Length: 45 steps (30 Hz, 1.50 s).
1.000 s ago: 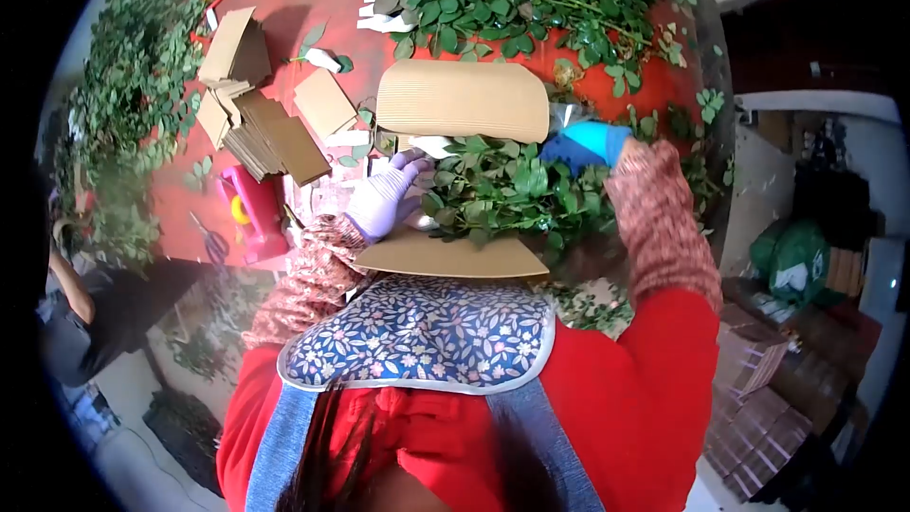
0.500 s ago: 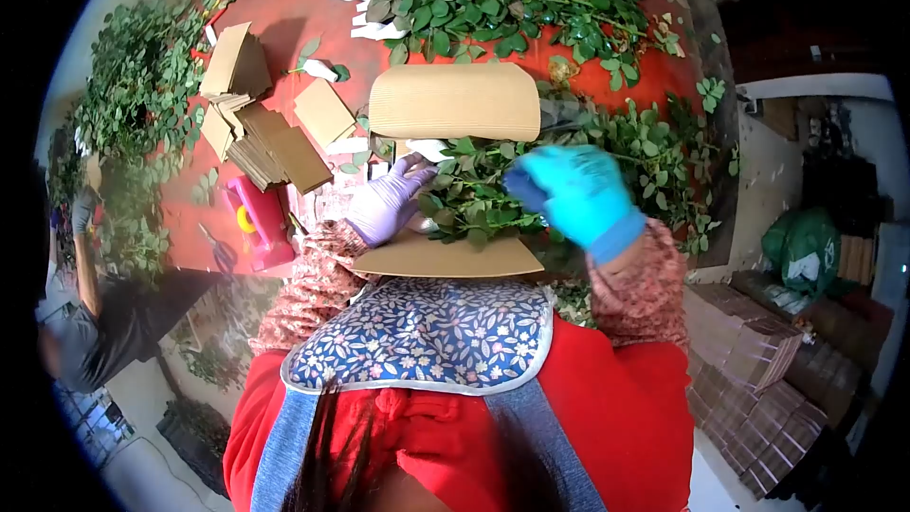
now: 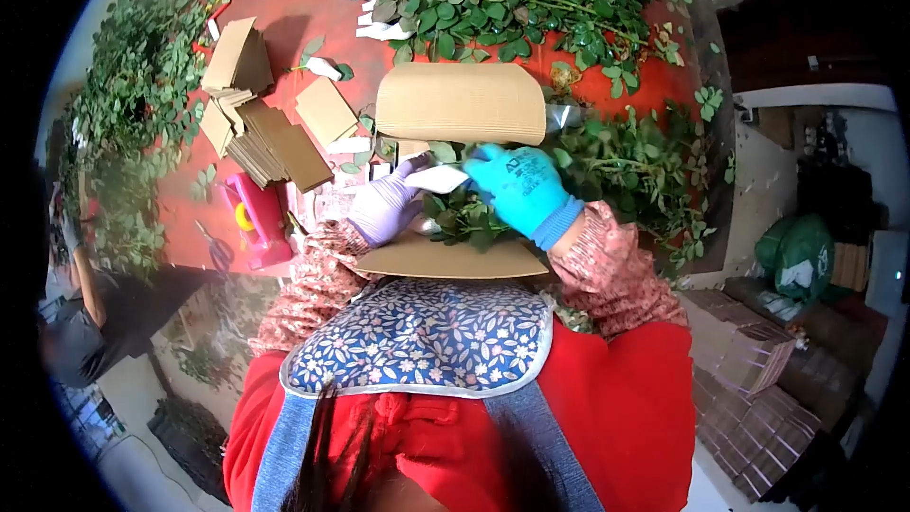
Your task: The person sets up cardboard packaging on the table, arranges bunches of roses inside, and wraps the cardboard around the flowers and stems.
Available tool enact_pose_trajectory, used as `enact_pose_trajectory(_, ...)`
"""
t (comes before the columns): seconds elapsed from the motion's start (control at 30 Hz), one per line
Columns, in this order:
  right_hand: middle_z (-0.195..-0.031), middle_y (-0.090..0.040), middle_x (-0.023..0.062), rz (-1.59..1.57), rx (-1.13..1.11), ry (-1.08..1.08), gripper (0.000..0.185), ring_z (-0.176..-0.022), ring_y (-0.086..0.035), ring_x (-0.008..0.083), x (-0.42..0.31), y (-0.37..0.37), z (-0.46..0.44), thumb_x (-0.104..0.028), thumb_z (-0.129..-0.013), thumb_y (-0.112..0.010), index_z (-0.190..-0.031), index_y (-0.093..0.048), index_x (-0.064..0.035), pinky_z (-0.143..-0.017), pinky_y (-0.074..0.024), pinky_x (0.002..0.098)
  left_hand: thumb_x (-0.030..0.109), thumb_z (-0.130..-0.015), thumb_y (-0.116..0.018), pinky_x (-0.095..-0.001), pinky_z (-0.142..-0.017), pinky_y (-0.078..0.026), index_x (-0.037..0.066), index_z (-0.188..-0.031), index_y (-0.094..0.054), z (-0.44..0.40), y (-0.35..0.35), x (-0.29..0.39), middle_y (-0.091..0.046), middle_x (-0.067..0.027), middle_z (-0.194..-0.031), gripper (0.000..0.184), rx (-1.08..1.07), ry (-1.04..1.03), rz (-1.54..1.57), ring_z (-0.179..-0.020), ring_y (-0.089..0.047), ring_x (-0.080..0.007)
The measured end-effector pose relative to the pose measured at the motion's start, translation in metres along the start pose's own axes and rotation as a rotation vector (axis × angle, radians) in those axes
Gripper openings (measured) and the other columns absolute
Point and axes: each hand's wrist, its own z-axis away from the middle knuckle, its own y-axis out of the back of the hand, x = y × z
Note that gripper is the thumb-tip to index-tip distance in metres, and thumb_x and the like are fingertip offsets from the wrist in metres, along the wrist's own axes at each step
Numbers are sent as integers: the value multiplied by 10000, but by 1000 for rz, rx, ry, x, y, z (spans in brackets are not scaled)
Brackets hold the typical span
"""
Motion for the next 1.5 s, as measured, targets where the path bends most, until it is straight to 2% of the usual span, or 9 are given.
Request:
enact_pose_trajectory(0.07, -1048, -609, 83, -135, -33, 95, 179, -767, -653, 305, -16, 10, -12, -163, -816, -622, -994, -608, -149, -652, -513, 436, 117, -851, -625, -374, -825, -540, 98, -1366, -489, 0, -6, -1, -635, -142, -1177, 533, 45, -148, 13, -957, -664, -291)
enact_pose_trajectory(0.13, -1026, -631, 92, -163, 59, 181, 144, -755, -653, 325, -18, -13, -28, -149, -833, -598, -975, -592, -125, -656, -499, 444, 255, -944, -599, -300, -859, -494, 34, -1396, -453, -3, -4, 11, -610, -82, -1234, 524, -81, 392, 1629, -1011, -596, -175)
enact_pose_trajectory(0.27, -829, -699, 95, 34, -48, 86, 174, -757, -679, 285, 11, -72, -42, -153, -898, -523, -1028, -602, -67, -687, -520, 411, 346, -943, -616, -298, -859, -463, 127, -1295, -558, -6, 26, 45, -562, -14, -1188, 419, -32, 712, 1487, -1028, -544, -147)
enact_pose_trajectory(0.37, -807, -696, 104, -164, -228, -111, 162, -748, -682, 290, 14, -46, -34, -203, -888, -563, -959, -597, -62, -699, -518, 431, 289, -914, -637, -344, -755, -522, 155, -1252, -583, -2, -4, 15, -555, -29, -1133, 368, 88, 247, 1255, -977, -598, -190)
enact_pose_trajectory(0.43, -778, -684, 99, -93, -152, -148, 176, -721, -675, 285, 30, -54, -21, -236, -879, -597, -948, -600, -74, -645, -508, 441, 187, -866, -647, -389, -720, -548, 164, -1271, -573, 4, -1, -2, -535, -84, -1208, 413, 12, -40, -64, -927, -636, -277)
enact_pose_trajectory(0.83, -920, -649, 139, -40, 91, -227, 295, -785, -638, 328, 15, -67, -8, -230, -846, -656, -1105, -597, -101, -632, -499, 467, -64, -807, -612, -297, -860, -511, 99, -1271, -573, 6, -7, -4, -534, -100, -1226, 493, -64, 347, 864, -981, -608, -239)
enact_pose_trajectory(0.93, -1019, -642, 141, 60, -73, -263, 399, -866, -632, 349, 22, -89, -14, -250, -822, -663, -1191, -582, -122, -698, -511, 478, -108, -832, -590, -276, -816, -503, 44, -1177, -573, 6, -17, -11, -569, -49, -1149, 377, 106, -75, 399, -935, -586, -137)
enact_pose_trajectory(1.13, -973, -641, 181, 81, 71, -224, 364, -846, -657, 354, 20, -94, -15, -226, -848, -591, -1175, -548, -71, -673, -528, 489, -110, -875, -598, -215, -753, -484, 68, -1178, -518, -9, -28, -9, -569, -15, -947, 361, 527, 304, 1377, -811, -566, -70)
enact_pose_trajectory(1.5, -991, -647, 151, 21, 83, -214, 275, -862, -657, 351, 24, -98, -13, -194, -816, -595, -1071, -573, -91, -696, -521, 484, 53, -899, -650, -239, -668, -447, 54, -843, -597, 2, -18, -48, -633, -16, -847, 77, 615, 318, 952, -708, -538, -98)
